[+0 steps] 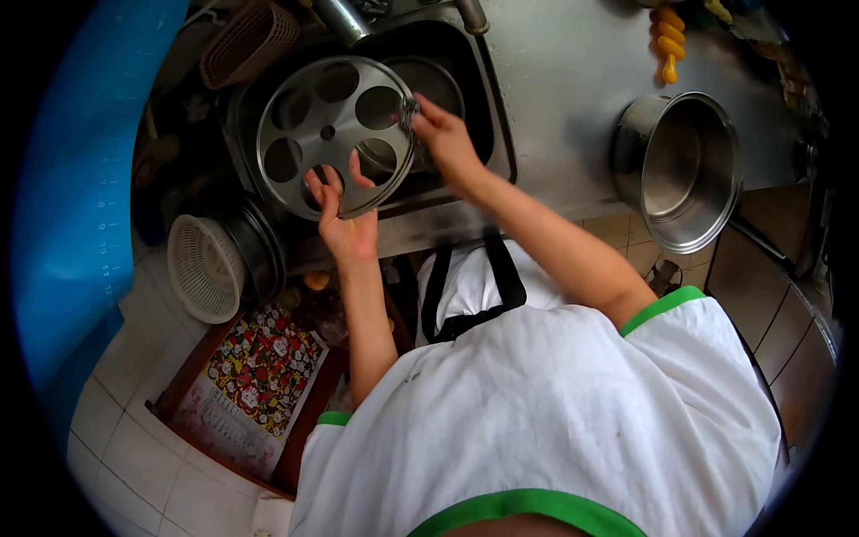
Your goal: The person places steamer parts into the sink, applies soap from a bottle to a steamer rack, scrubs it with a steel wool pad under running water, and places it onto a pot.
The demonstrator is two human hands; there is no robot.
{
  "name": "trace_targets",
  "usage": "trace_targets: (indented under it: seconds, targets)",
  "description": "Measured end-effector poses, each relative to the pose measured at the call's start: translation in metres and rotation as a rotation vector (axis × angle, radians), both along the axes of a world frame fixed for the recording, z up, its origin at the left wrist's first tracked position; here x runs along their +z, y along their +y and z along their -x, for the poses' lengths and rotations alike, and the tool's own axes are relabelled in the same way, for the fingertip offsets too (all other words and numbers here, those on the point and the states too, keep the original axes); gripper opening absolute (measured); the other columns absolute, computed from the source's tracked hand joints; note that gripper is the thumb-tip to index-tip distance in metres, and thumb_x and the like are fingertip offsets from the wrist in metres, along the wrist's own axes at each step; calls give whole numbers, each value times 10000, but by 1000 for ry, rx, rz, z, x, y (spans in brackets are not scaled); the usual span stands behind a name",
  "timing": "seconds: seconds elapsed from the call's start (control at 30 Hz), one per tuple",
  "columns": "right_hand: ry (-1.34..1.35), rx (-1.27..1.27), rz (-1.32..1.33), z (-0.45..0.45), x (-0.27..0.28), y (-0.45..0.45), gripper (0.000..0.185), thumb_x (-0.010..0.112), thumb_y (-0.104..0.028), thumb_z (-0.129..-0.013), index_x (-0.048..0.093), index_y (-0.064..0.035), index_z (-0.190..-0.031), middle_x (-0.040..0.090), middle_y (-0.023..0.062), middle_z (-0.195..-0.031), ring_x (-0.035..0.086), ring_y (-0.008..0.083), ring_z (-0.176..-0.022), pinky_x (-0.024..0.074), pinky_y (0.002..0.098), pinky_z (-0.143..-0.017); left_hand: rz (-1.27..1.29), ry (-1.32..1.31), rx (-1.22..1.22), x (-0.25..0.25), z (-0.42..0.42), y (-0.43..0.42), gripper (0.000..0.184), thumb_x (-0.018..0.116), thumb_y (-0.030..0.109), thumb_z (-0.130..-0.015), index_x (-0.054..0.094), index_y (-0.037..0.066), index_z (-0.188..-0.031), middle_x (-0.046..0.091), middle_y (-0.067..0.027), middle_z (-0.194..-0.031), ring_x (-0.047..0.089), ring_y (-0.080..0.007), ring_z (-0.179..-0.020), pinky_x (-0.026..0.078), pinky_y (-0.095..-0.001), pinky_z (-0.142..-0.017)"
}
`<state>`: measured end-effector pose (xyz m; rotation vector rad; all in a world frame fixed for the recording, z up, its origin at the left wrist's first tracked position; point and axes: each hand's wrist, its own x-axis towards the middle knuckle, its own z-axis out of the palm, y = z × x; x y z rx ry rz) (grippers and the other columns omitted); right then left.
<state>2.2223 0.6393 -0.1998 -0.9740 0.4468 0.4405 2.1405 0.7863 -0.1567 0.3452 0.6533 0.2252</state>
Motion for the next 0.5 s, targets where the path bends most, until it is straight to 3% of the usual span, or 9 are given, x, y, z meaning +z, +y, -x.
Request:
trace_targets:
  seconds: [0.1, 0.2, 0.23, 0.3, 0.37, 0.43, 0.5]
  targets:
    - [241, 11, -88, 24, 31, 1, 459, 449, -78, -958, 345, 7, -1396, 615, 87, -1134, 631, 143, -843, 513, 272, -789, 4, 60, 31, 4, 6, -8, 415, 396, 126, -982, 365, 260, -1374, 422, -11, -1372, 397, -328, -1273, 439, -409, -879]
    - [111, 126, -159, -12, 13, -17, 436, 435, -110, -968, 364, 23, -1377, 627, 103, -1131, 633, 145, -829, 517, 267, -775, 38, 131, 23, 10, 20, -2, 367, 394, 132, -983, 441, 248, -1328, 458, -19, -1339, 476, -266, -1142, 440, -401, -867]
    - [107, 189, -162, -30, 18, -24, 383, 428, -121, -970, 441, 31, -1321, 639, 99, -1091, 617, 137, -782, 513, 264, -721, 134, 96, 24, 8, 25, -2, 345, 390, 126, -984, 482, 242, -1295, 490, -23, -1298, 493, -245, -1078, 441, -391, -856]
    - [120, 339, -133, -56, 17, -26, 367, 436, -122, -965, 474, 29, -1297, 643, 99, -1074, 610, 137, -778, 501, 254, -736, 226, 68, 24, 7, 28, 0, 331, 385, 119, -985, 522, 235, -1263, 521, -27, -1257, 510, -223, -1013, 442, -381, -846]
    - [131, 424, -116, -59, 18, -23, 365, 438, -123, -964, 478, 28, -1294, 643, 99, -1070, 609, 135, -790, 496, 252, -747, 394, 105, 100, 9, 23, 4, 340, 356, 109, -988, 565, 228, -1227, 557, -31, -950, 524, -183, -864, 445, -350, -772]
    - [76, 388, -143, -52, 10, -17, 422, 441, -143, -970, 398, 14, -1359, 621, 98, -1145, 601, 124, -830, 514, 242, -741, 402, 104, 137, 8, 18, 4, 345, 357, 101, -985, 571, 229, -1222, 522, -29, -884, 513, -175, -822, 433, -339, -742]
    - [120, 211, -104, -15, 23, -6, 442, 448, -147, -972, 374, 3, -1380, 607, 83, -1183, 591, 117, -939, 469, 236, -838, 413, 104, 176, 6, 14, 0, 350, 357, 92, -981, 577, 229, -1217, 488, -28, -818, 502, -167, -781, 421, -327, -713]
